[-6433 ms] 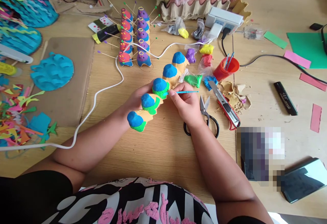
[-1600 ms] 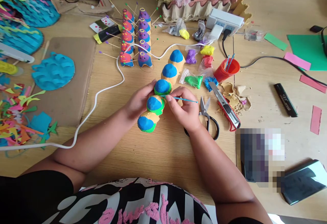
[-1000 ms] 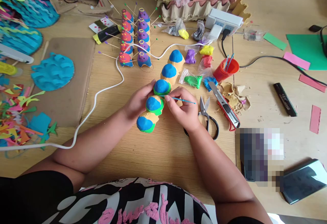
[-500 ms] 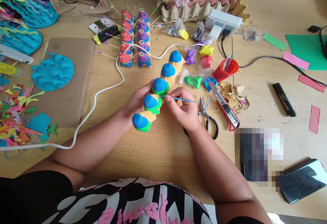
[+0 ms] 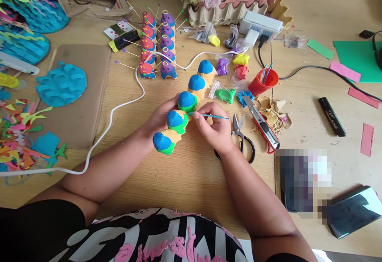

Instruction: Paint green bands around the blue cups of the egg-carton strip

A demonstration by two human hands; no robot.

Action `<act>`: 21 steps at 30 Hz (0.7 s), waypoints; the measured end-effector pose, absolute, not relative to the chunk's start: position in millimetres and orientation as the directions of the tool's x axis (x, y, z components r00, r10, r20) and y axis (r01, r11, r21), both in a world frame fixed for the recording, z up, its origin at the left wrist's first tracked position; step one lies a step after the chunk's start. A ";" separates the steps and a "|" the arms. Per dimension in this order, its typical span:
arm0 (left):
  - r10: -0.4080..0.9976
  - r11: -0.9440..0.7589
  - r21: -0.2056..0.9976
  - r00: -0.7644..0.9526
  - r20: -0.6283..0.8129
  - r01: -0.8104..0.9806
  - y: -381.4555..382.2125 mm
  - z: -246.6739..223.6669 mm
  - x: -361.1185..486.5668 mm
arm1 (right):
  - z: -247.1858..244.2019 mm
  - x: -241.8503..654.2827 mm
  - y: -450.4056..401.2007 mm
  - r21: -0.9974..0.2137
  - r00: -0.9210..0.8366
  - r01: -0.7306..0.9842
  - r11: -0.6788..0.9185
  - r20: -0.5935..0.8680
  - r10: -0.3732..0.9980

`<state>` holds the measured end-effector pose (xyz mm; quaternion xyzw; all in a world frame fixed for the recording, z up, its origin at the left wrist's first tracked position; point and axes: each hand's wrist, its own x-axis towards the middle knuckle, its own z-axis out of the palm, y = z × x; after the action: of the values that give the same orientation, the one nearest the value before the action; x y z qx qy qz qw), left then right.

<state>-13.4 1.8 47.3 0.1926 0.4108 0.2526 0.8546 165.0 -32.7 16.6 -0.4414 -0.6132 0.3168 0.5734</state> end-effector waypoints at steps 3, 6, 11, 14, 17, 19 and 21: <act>0.601 0.791 0.536 0.536 -0.593 -0.295 2.8 41.4 -13.9 | 17.5 164.6 -32.6 -0.903 0.062 0.198 0.382 0.400 0.914; 0.612 0.785 0.534 0.528 -0.588 -0.315 4.0 38.0 -14.2 | 18.4 164.6 -32.9 -0.905 0.060 0.190 0.380 0.397 0.916; 0.557 0.825 0.499 0.527 -0.642 -0.264 5.3 45.0 -15.4 | 18.1 165.4 -33.4 -0.908 0.038 0.145 0.394 0.403 0.915; 0.543 0.835 0.486 0.530 -0.652 -0.257 5.7 48.1 -16.6 | 18.0 165.2 -33.3 -0.915 0.050 0.166 0.368 0.380 0.923; 0.533 0.842 0.479 0.526 -0.663 -0.250 6.0 43.4 -18.8 | 17.0 165.1 -32.6 -0.931 0.052 0.128 0.342 0.351 0.935; 0.560 0.825 0.494 0.507 -0.655 -0.274 6.5 36.6 -20.4 | 15.7 165.3 -31.6 -0.940 0.069 0.057 0.337 0.341 0.938; 0.636 0.772 0.530 0.455 -0.624 -0.352 7.4 29.0 -21.9 | 14.8 165.8 -30.6 -0.937 0.088 -0.018 0.349 0.346 0.934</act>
<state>-21.9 7.4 29.0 0.1645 0.4308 0.2951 0.8368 165.8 -30.6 14.8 -0.4161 -0.5508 0.3906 0.6091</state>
